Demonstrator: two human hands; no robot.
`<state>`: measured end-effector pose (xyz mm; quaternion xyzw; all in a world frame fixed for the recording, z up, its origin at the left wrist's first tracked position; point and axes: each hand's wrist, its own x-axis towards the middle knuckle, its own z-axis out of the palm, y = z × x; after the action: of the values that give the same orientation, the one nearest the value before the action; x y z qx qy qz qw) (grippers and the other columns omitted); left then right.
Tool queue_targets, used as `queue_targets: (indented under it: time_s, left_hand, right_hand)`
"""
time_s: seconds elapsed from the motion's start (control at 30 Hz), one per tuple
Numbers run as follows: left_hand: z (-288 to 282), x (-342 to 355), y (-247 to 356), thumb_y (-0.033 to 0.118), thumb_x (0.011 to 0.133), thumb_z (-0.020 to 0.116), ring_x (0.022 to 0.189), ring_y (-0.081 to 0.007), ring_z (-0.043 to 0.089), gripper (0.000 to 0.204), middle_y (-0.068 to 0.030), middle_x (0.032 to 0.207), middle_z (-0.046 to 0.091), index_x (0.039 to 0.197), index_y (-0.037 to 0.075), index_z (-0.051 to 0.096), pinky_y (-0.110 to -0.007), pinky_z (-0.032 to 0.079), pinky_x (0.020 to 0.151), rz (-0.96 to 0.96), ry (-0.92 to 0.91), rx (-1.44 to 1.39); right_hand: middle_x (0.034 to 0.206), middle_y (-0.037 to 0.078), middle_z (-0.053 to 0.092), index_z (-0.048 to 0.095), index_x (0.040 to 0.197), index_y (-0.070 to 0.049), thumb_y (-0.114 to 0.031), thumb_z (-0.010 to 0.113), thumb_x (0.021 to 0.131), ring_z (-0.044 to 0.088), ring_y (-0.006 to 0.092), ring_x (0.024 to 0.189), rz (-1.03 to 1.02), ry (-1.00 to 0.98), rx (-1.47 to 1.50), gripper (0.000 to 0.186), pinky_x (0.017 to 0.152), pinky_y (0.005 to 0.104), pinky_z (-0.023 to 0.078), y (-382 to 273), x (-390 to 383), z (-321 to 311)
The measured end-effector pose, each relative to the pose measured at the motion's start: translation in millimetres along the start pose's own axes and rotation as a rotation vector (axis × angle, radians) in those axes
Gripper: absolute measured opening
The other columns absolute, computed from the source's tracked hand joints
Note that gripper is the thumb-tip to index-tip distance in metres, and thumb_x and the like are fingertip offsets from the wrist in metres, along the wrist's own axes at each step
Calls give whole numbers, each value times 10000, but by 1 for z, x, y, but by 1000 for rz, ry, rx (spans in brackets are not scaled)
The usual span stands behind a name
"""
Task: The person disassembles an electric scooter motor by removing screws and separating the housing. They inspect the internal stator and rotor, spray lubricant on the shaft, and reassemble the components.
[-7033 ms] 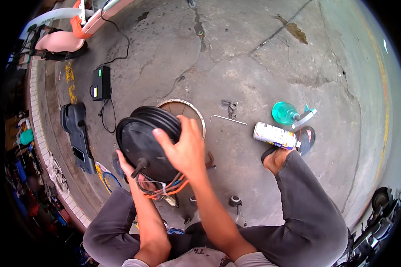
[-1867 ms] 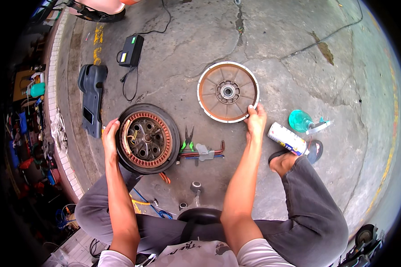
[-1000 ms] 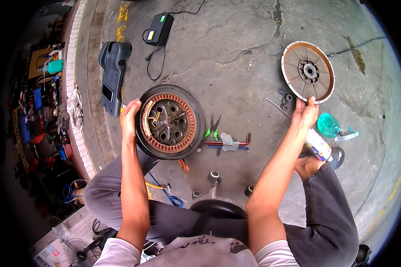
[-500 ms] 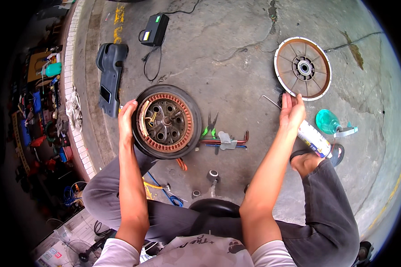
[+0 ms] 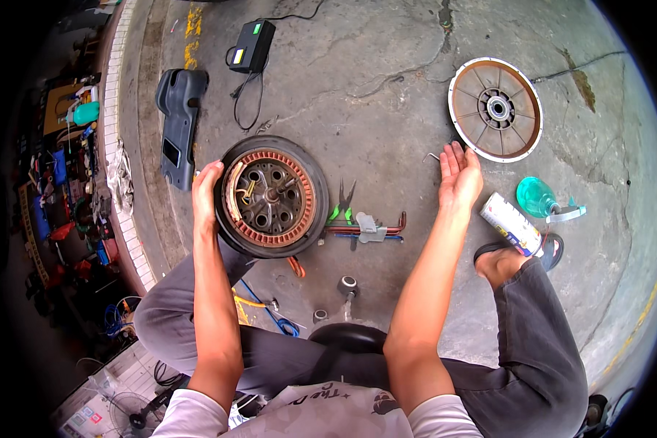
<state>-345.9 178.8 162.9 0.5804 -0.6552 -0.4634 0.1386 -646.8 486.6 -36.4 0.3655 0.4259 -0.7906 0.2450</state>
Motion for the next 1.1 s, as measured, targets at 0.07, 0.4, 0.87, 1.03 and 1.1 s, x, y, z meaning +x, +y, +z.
queue_targets:
  time_s: [0.07,0.4,0.87,1.03,1.1]
  left_hand:
    - [-1,0,-1,250,988,629,960,-129,645,377,-58,1045,717,1213,-49,679,-250,488,891,-11,5,-17]
    - [-2,1,-4,270,986,629,961,-135,643,399,-64,1054,714,1220,-50,676,-256,485,893,-20,1,-35]
    - [9,-1,10,257,951,683,899,-128,645,342,-47,985,728,1122,-35,731,-257,492,851,-48,62,-19]
    - [6,0,7,264,945,682,901,-128,644,346,-48,982,726,1116,-33,731,-256,488,852,-50,67,-8]
    - [5,2,4,268,943,682,902,-129,643,350,-48,981,726,1114,-33,731,-256,488,853,-46,63,-16]
  right_hand:
    - [1298,215,647,494,1368,24,-189,539,1060,664,344,1162,-2,4,-6,377,1010,467,547,-1,-1,0]
    - [1220,195,671,526,1312,10,-196,550,1051,687,309,1073,-11,20,-13,334,923,427,572,4,-1,-1]
    - [1001,119,770,741,1098,7,-101,750,860,727,185,889,-75,-982,-945,262,815,341,568,91,-143,100]
    - [942,130,776,756,1063,-2,-103,747,843,736,198,853,-85,-984,-986,243,791,351,573,88,-144,100]
    - [912,126,776,758,1057,-8,-106,744,845,736,197,841,-97,-1000,-1008,234,785,350,572,88,-143,99]
